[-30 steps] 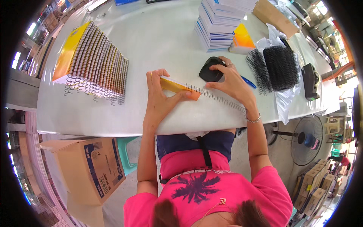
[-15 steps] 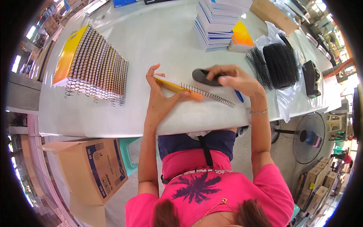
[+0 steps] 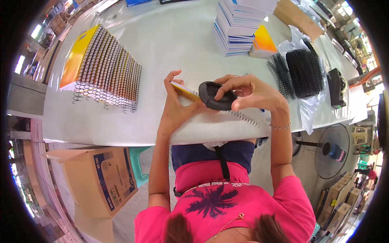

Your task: The person assembles spiral notebooks by hand, threading a plastic coil through the pre-punched holes of notebook sets, using a small black guide tool to assist the coil insertion, and cutting the excess coil with pliers.

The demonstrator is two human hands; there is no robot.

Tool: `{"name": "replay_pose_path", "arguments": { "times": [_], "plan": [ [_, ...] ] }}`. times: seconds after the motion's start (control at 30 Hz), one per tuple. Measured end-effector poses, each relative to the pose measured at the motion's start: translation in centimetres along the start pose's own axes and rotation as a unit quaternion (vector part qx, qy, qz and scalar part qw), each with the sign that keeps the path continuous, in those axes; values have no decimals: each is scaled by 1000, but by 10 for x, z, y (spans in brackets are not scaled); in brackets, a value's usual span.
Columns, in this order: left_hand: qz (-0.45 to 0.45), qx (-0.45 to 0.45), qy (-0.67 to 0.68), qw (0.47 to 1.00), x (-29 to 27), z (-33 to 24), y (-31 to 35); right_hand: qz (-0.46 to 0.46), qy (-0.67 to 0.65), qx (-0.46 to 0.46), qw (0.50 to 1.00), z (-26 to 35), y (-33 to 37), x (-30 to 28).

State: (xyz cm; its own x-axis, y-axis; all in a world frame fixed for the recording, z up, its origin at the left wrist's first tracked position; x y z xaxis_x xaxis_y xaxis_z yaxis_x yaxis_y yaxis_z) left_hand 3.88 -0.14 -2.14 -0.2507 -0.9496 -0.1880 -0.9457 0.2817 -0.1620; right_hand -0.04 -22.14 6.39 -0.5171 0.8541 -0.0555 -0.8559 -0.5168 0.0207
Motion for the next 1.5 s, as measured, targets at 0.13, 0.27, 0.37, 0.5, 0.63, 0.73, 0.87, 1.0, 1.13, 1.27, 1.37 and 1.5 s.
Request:
{"name": "replay_pose_path", "arguments": {
  "times": [0.13,0.27,0.37,0.5,0.63,0.73,0.87,1.0,1.13,1.27,1.37,1.5],
  "plan": [
    [8,13,2,1000,-1,-1,-3,-27,91,-27,995,10,-12,3],
    [8,-21,12,1000,0,-11,0,-103,131,132,977,-19,-25,-17],
    [11,-6,-1,1000,4,-10,0,-90,38,75,992,-31,-20,-19],
    [13,-13,7,1000,1,-11,-2,-62,18,34,997,-17,-24,-10],
    [15,-24,-1,1000,0,-6,1,-56,48,-12,997,-8,-25,-2],
    [17,-25,7,1000,2,-8,1,-82,79,51,992,-13,-28,-3],
    [10,17,5,1000,3,-11,-4,-106,52,38,992,-15,-35,-5],
    [0,-22,21,1000,7,-20,4,-253,226,-5,941,-31,-35,-19],
    [-78,-5,19,997,17,-12,8,-381,362,-5,851,-40,-1,-40],
    [-124,-5,66,990,21,-15,13,-402,529,164,729,-58,60,-22],
    [-100,-98,92,986,18,-31,16,-441,517,151,718,-63,74,-8],
    [-97,-3,111,989,14,-23,13,-511,435,45,740,-49,71,-1]
  ]
}}
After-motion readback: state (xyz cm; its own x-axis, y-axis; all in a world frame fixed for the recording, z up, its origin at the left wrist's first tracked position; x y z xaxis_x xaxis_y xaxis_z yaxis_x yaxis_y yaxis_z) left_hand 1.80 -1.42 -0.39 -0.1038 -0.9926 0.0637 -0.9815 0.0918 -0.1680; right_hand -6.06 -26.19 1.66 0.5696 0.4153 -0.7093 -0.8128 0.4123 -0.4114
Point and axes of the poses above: each hand's wrist, its own y-axis away from the middle knuckle, its own x-axis out of the palm, z = x × y, the point moved 3 cm from there along -y, towards the middle knuckle, and after that the axes turned 2 degrees about -z, right-handed, at the moved point
